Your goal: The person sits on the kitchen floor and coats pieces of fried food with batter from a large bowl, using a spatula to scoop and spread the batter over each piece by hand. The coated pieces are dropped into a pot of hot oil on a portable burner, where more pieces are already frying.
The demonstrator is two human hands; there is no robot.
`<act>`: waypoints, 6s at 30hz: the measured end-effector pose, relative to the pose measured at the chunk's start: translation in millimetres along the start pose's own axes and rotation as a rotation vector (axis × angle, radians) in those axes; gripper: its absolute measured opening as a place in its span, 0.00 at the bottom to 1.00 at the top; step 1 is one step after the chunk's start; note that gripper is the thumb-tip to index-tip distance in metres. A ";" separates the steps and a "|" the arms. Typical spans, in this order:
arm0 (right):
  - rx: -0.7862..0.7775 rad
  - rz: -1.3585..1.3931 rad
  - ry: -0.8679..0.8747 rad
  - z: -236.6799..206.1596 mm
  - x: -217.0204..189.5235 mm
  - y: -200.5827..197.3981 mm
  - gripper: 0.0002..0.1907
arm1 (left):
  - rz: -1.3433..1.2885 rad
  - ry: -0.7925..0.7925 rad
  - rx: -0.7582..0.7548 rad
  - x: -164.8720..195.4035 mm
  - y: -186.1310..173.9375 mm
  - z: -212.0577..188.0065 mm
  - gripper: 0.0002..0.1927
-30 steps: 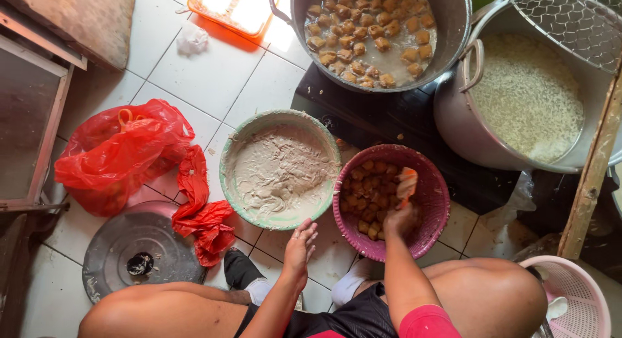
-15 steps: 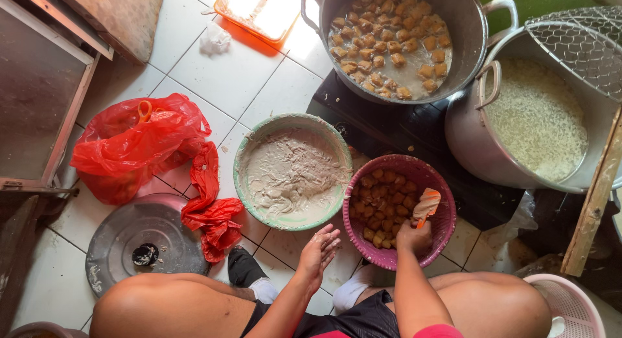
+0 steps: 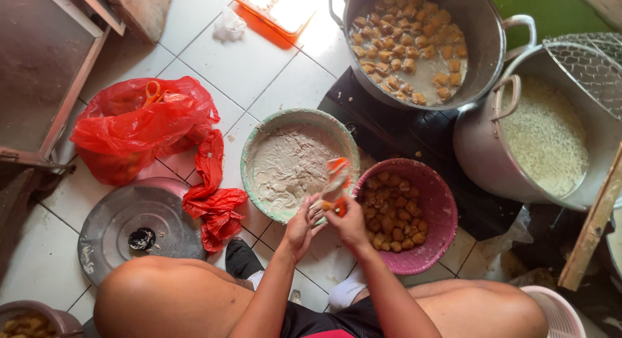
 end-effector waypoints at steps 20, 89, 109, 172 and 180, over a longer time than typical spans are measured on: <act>-0.475 -0.974 -0.047 25.6 11.7 109.4 0.10 | -0.195 0.443 0.927 33.1 -114.2 -37.0 0.15; 0.390 -0.764 -0.745 -93.4 -144.1 -90.7 0.10 | 0.249 0.677 -0.234 114.8 116.3 -83.6 0.20; -0.299 0.168 0.254 -62.0 -52.1 -47.0 0.20 | 0.489 0.949 -0.220 131.1 95.8 -84.4 0.14; -0.069 -1.118 -0.302 39.9 1.3 55.8 0.09 | 0.011 0.337 0.715 6.4 -96.9 -29.0 0.18; -0.550 -1.200 -0.236 26.9 15.1 89.0 0.11 | 0.243 0.617 0.892 49.7 -94.8 -56.6 0.16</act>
Point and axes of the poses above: each hand's wrist, its own z-axis towards the middle knuckle, its own y-axis out of the palm, x = y × z, the point moved 8 cm from there along z, towards the middle knuckle, and after that the axes turned 7 degrees about y, right-handed, at the moved point
